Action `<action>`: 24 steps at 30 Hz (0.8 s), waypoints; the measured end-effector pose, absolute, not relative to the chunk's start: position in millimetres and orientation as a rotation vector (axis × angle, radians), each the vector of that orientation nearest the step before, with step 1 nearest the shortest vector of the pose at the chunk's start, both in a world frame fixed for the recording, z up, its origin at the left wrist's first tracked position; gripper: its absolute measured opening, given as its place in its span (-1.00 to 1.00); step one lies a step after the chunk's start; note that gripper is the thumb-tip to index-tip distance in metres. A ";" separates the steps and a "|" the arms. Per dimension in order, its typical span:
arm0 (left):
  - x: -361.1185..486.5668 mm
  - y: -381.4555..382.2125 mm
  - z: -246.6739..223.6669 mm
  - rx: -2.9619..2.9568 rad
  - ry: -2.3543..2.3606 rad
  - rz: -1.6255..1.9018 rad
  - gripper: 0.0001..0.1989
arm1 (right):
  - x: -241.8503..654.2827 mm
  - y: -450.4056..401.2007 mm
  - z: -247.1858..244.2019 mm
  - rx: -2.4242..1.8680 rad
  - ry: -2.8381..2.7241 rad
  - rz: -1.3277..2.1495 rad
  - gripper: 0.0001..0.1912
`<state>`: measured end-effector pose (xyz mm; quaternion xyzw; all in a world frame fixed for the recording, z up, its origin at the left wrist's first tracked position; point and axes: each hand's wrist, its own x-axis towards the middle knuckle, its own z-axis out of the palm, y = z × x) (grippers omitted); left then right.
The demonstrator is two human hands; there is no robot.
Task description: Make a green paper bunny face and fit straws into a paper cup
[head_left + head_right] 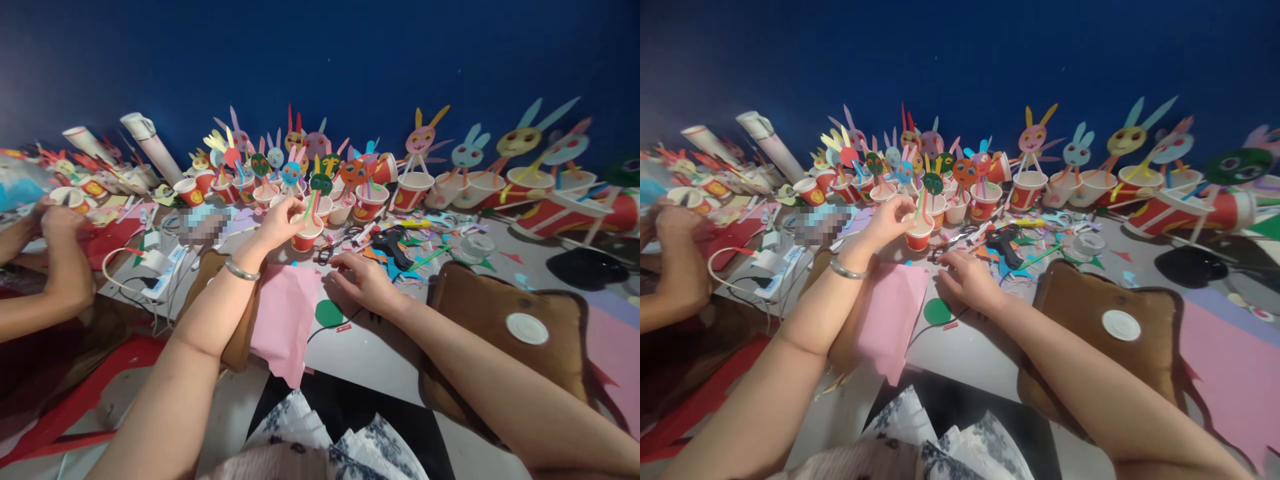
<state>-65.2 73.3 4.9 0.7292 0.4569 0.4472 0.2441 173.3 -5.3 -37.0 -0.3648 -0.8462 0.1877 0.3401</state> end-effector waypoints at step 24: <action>-44.7 46.4 12.3 2.054 1.199 1.250 -0.70 | 174.9 -2.0 -36.3 -0.968 -1.939 0.508 -0.49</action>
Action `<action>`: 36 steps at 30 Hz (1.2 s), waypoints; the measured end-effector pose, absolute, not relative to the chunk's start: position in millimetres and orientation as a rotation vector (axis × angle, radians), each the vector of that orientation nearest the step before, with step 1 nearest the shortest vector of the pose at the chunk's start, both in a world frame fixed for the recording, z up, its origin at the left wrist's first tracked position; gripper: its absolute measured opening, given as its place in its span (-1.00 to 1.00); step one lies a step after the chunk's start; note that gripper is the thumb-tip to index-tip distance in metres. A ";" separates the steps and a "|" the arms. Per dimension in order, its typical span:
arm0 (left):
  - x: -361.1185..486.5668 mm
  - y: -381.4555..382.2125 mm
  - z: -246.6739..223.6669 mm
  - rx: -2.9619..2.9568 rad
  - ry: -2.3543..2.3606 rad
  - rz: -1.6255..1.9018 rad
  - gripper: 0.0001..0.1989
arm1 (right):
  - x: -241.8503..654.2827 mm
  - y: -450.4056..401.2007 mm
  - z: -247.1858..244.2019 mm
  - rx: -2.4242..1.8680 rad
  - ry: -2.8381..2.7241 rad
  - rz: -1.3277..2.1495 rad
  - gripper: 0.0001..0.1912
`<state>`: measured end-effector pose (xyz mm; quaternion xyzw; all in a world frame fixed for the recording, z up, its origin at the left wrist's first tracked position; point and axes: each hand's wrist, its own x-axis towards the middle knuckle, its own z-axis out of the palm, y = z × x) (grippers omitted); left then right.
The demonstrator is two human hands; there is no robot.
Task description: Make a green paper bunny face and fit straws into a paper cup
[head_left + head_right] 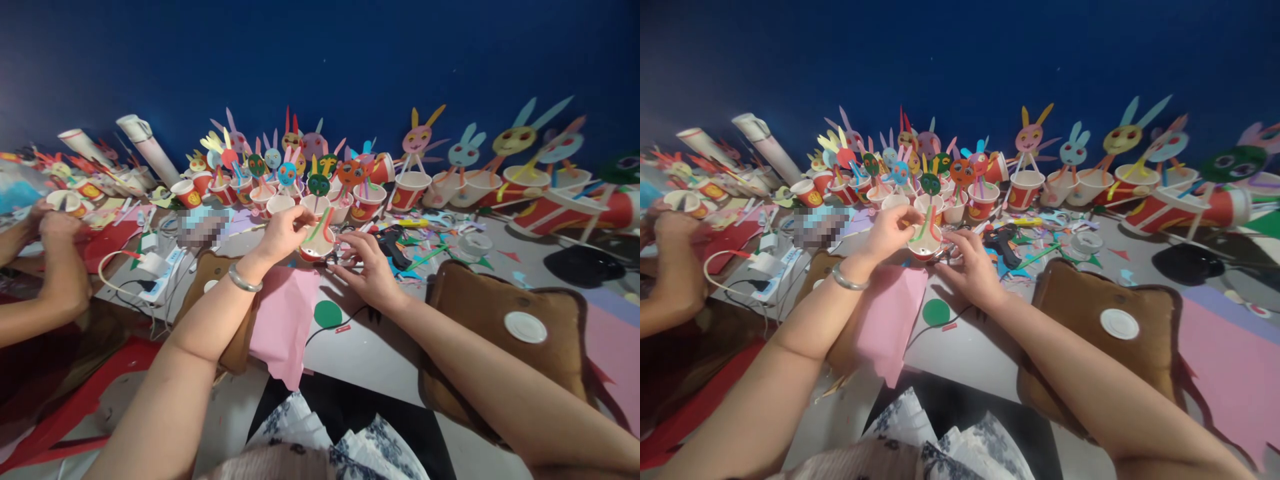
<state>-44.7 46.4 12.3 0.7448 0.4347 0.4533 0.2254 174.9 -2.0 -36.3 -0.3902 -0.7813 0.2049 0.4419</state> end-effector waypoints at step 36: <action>-39.0 41.5 10.3 1.773 0.713 0.912 -0.15 | 178.0 -6.7 -10.9 -0.937 -1.655 0.337 -0.56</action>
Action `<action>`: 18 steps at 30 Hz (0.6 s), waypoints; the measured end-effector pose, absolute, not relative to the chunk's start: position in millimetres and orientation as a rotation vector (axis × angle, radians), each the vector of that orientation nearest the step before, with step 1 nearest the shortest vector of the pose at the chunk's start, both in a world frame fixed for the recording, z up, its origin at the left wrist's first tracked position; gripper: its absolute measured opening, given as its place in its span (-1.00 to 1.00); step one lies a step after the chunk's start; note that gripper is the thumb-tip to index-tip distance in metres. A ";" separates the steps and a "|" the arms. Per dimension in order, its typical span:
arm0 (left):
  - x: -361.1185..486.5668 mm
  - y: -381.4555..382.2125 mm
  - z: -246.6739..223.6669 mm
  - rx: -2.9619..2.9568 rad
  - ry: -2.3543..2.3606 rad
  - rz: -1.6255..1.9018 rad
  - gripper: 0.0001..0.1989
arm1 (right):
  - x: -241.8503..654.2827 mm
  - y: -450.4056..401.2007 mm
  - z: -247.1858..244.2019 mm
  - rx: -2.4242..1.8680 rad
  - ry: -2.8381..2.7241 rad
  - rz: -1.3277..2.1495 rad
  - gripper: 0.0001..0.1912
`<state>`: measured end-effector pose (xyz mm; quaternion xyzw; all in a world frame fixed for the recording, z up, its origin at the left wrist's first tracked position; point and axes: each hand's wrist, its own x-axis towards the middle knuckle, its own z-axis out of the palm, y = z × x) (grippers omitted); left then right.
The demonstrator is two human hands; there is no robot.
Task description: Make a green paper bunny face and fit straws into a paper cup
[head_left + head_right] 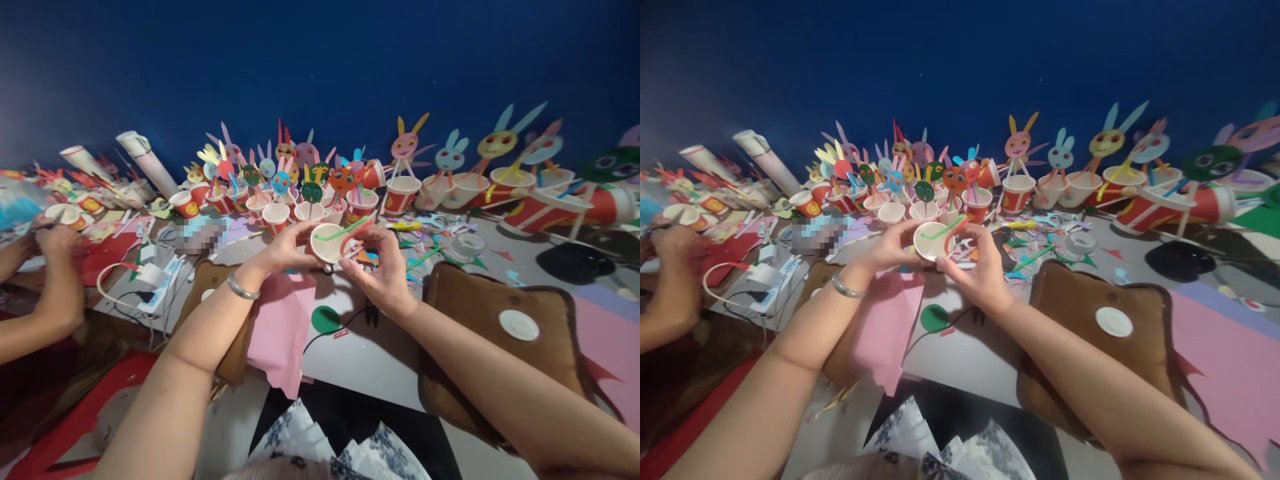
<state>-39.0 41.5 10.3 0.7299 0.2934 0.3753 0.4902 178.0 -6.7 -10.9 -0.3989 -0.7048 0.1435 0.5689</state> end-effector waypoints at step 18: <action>-13.5 25.7 -11.4 1.756 0.618 0.829 -0.27 | 183.4 -5.3 2.2 -1.134 -1.830 0.227 -0.88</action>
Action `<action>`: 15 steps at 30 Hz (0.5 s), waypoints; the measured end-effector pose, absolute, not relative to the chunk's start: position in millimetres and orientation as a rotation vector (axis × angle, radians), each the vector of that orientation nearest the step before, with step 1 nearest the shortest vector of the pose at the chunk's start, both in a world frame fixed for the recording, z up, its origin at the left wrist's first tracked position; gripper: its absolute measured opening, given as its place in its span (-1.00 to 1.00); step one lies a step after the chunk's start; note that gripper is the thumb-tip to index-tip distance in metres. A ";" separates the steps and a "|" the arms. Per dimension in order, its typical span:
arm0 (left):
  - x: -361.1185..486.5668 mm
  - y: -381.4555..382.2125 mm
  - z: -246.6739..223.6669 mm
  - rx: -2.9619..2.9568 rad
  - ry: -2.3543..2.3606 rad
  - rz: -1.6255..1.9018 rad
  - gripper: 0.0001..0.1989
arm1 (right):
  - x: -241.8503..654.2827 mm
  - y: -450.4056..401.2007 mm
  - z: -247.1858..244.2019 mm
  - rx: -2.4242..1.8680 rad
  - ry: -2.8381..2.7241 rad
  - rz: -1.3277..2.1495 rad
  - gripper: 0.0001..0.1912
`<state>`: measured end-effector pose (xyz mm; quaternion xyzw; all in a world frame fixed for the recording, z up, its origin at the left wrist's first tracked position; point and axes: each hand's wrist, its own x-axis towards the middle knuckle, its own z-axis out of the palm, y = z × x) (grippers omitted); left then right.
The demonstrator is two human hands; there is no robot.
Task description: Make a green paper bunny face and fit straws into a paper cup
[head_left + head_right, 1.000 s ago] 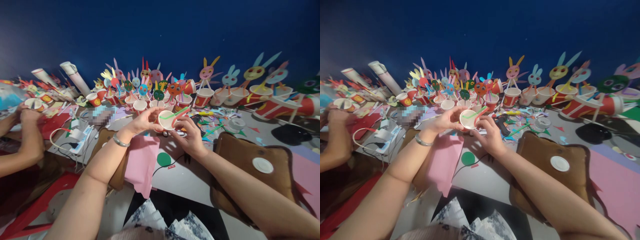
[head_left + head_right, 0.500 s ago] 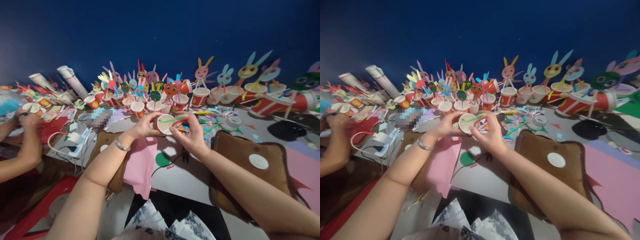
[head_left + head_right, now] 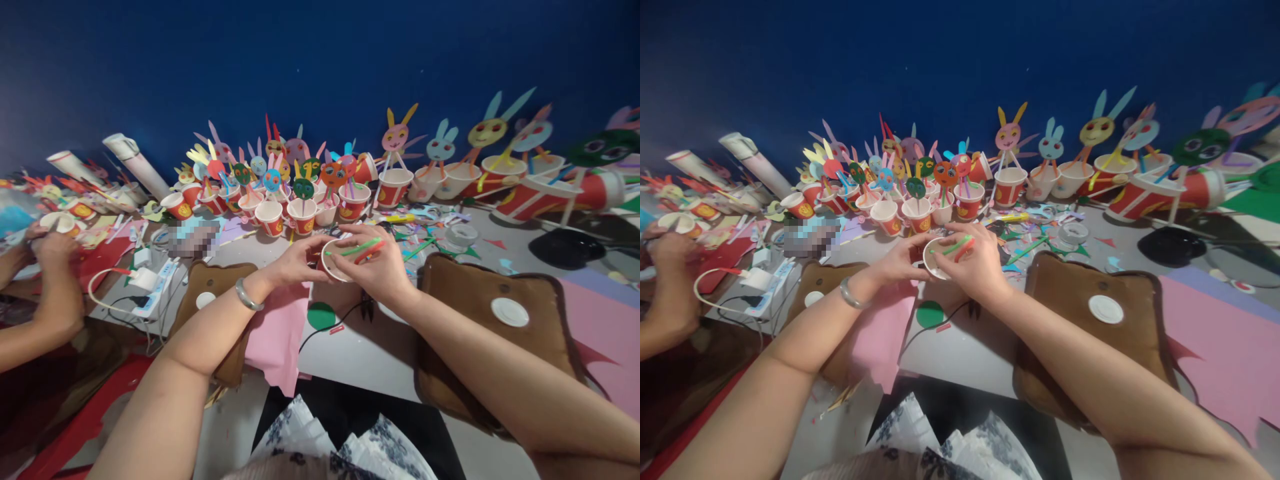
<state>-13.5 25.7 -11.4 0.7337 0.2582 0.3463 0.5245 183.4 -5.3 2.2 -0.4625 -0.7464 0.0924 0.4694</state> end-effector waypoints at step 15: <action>-13.4 22.1 -5.8 1.686 0.628 0.815 -0.28 | 184.0 -5.4 -0.3 -1.120 -1.873 0.190 -0.95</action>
